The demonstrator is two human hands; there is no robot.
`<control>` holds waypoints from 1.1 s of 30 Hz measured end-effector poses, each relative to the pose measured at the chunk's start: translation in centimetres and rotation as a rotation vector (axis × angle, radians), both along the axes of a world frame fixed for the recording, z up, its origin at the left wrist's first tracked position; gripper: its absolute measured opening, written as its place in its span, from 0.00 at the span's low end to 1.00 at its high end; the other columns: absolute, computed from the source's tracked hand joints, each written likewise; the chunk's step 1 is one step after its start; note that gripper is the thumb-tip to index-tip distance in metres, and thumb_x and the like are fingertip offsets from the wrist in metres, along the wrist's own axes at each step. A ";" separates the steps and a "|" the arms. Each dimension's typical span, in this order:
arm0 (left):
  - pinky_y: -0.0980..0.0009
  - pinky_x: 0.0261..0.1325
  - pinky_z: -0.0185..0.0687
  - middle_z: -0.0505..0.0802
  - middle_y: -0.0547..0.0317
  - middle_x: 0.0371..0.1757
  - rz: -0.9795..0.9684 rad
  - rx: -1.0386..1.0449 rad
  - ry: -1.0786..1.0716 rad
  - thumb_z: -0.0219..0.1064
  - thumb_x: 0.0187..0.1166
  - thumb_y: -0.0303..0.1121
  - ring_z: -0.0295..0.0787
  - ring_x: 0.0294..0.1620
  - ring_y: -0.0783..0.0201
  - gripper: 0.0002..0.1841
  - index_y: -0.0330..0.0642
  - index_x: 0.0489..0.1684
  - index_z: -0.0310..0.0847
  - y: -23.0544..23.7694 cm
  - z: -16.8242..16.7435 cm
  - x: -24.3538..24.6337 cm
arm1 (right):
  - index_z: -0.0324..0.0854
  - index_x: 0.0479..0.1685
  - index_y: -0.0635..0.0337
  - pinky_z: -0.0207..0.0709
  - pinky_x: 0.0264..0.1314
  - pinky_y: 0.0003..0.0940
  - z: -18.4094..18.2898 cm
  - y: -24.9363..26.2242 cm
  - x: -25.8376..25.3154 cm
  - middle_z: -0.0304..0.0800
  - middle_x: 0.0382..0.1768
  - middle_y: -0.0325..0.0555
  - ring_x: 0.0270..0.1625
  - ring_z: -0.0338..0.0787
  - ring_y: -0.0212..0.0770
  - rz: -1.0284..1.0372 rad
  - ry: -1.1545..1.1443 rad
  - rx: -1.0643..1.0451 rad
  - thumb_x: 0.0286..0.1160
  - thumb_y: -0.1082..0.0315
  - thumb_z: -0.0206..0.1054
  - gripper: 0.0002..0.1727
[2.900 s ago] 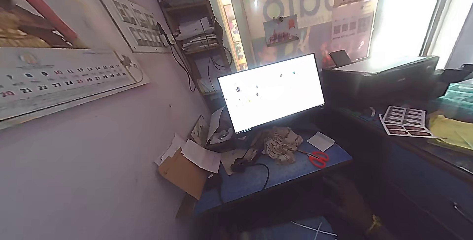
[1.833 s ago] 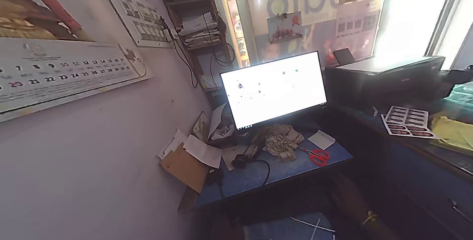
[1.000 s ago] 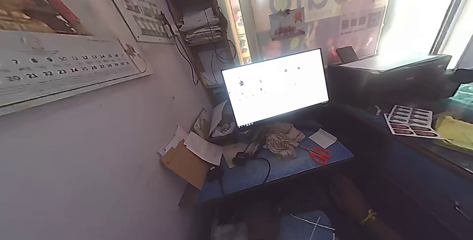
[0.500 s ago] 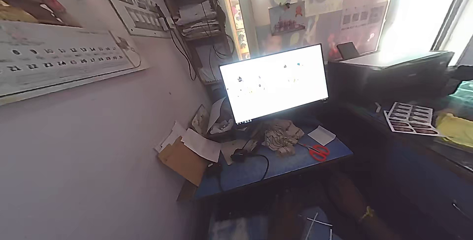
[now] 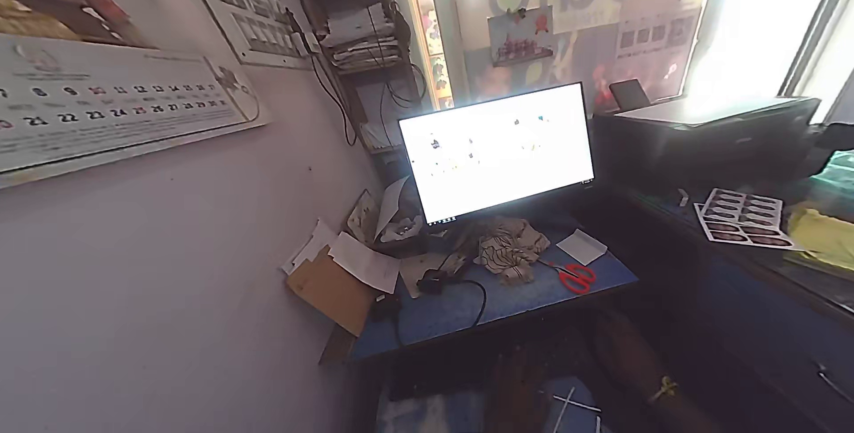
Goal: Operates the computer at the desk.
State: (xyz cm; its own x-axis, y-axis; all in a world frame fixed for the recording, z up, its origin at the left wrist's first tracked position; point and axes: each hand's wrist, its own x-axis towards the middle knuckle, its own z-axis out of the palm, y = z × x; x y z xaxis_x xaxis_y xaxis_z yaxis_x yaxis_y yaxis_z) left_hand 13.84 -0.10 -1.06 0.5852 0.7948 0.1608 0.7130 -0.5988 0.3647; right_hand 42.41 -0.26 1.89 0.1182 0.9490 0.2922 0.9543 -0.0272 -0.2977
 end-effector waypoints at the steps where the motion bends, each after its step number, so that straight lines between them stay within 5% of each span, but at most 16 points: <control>1: 0.40 0.94 0.36 0.67 0.58 0.93 0.002 0.001 0.000 0.49 0.89 0.60 0.53 0.95 0.53 0.26 0.70 0.81 0.77 0.0 0.0 0.0 | 0.85 0.71 0.57 0.71 0.82 0.55 0.0 0.0 0.0 0.80 0.76 0.61 0.80 0.78 0.61 0.000 -0.001 0.003 0.78 0.57 0.64 0.24; 9: 0.40 0.94 0.38 0.67 0.58 0.93 0.000 0.011 0.000 0.49 0.89 0.59 0.53 0.95 0.53 0.26 0.70 0.82 0.77 0.0 0.0 0.0 | 0.84 0.73 0.53 0.71 0.82 0.55 -0.3 0.0 0.0 0.80 0.77 0.60 0.80 0.78 0.61 -0.001 0.010 0.019 0.78 0.56 0.63 0.25; 12: 0.41 0.94 0.42 0.69 0.57 0.92 0.013 0.050 -0.004 0.49 0.90 0.58 0.56 0.94 0.52 0.27 0.62 0.82 0.76 -0.1 0.0 0.0 | 0.84 0.73 0.54 0.73 0.81 0.55 -0.7 0.2 0.3 0.80 0.76 0.61 0.80 0.78 0.61 0.002 0.003 0.037 0.77 0.57 0.64 0.25; 15: 0.42 0.94 0.41 0.69 0.54 0.91 0.117 -0.034 -0.002 0.50 0.89 0.56 0.56 0.94 0.51 0.31 0.48 0.84 0.74 -0.6 1.1 0.3 | 0.85 0.72 0.55 0.73 0.81 0.55 -0.9 0.2 0.4 0.80 0.76 0.62 0.80 0.78 0.62 0.001 -0.005 0.041 0.76 0.58 0.65 0.25; 18: 0.46 0.94 0.44 0.69 0.53 0.91 0.316 -0.155 -0.012 0.56 0.87 0.54 0.60 0.92 0.51 0.31 0.47 0.85 0.72 -0.9 3.3 0.9 | 0.84 0.73 0.53 0.72 0.82 0.54 -0.9 0.3 0.4 0.79 0.77 0.60 0.81 0.77 0.61 -0.007 0.001 0.018 0.77 0.57 0.64 0.25; 21: 0.45 0.90 0.54 0.69 0.49 0.91 0.405 0.038 -0.098 0.61 0.84 0.49 0.66 0.89 0.46 0.29 0.45 0.81 0.77 -1.0 3.1 0.6 | 0.85 0.72 0.53 0.73 0.81 0.54 -1.1 0.5 0.5 0.81 0.76 0.61 0.80 0.78 0.60 -0.003 -0.005 0.050 0.77 0.57 0.64 0.25; 25: 0.43 0.95 0.41 0.67 0.52 0.93 0.388 0.081 0.012 0.50 0.88 0.58 0.55 0.95 0.51 0.33 0.42 0.80 0.78 -0.5 1.3 0.0 | 0.85 0.72 0.52 0.73 0.81 0.54 -1.2 0.3 0.5 0.81 0.75 0.60 0.80 0.79 0.60 0.003 -0.012 0.062 0.77 0.56 0.63 0.25; 33: 0.46 0.90 0.56 0.70 0.54 0.91 0.290 0.014 -0.107 0.59 0.84 0.53 0.65 0.90 0.51 0.28 0.44 0.75 0.82 -0.5 1.6 -0.1 | 0.87 0.69 0.52 0.76 0.78 0.54 -1.3 0.6 0.4 0.83 0.73 0.59 0.78 0.81 0.60 0.000 -0.010 0.120 0.75 0.58 0.65 0.24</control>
